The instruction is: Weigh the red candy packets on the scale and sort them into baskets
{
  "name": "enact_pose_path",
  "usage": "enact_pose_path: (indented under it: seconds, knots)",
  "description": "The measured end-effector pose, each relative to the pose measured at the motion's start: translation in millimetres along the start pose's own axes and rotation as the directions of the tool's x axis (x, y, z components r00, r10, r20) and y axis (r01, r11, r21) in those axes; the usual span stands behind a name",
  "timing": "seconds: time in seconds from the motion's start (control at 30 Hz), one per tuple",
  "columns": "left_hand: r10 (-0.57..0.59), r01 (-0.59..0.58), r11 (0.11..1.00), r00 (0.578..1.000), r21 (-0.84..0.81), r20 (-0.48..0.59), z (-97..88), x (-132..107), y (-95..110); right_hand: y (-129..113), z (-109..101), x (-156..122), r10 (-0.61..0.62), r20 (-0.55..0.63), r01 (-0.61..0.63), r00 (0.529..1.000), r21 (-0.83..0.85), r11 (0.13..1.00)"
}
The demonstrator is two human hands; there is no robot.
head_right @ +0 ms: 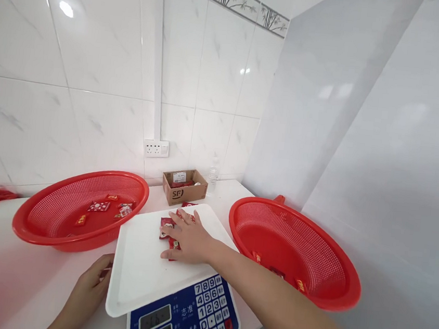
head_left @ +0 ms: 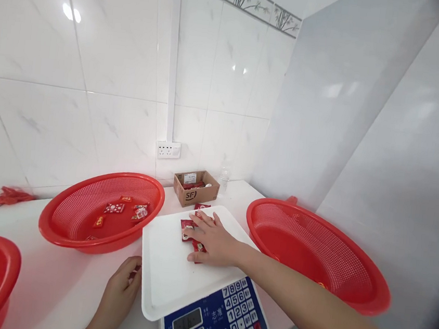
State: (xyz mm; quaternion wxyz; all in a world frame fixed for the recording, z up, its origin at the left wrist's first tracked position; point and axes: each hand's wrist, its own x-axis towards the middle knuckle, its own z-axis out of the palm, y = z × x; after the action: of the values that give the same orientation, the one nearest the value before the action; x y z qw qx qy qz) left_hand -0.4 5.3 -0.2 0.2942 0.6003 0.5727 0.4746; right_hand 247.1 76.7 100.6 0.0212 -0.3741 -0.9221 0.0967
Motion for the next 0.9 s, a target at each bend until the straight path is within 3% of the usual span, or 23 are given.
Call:
enact_pose_path:
  seconds: [0.13, 0.33, 0.53, 0.9]
  knots:
    - [-0.025, 0.026, 0.999, 0.999, -0.036, 0.021, 0.9, 0, -1, 5, 3, 15, 0.017, -0.002, -0.017, 1.0, 0.044, 0.999]
    - [-0.055, 0.057, 0.998, 0.997, -0.038, 0.051, 1.6, 0, -4, 3, 13, 18, 0.182, -0.103, -0.175, 0.978, 0.077, 0.982]
    - [-0.045, 0.048, 0.998, 0.996, -0.046, 0.075, 2.0, -1, -4, 1, 14, 11, 0.292, -0.052, -0.286, 0.955, 0.109, 0.952]
    - [-0.023, 0.025, 0.999, 0.997, -0.036, 0.075, 4.3, -1, -7, 29, -27, -27, 0.135, 0.205, -0.175, 0.969, 0.194, 0.965]
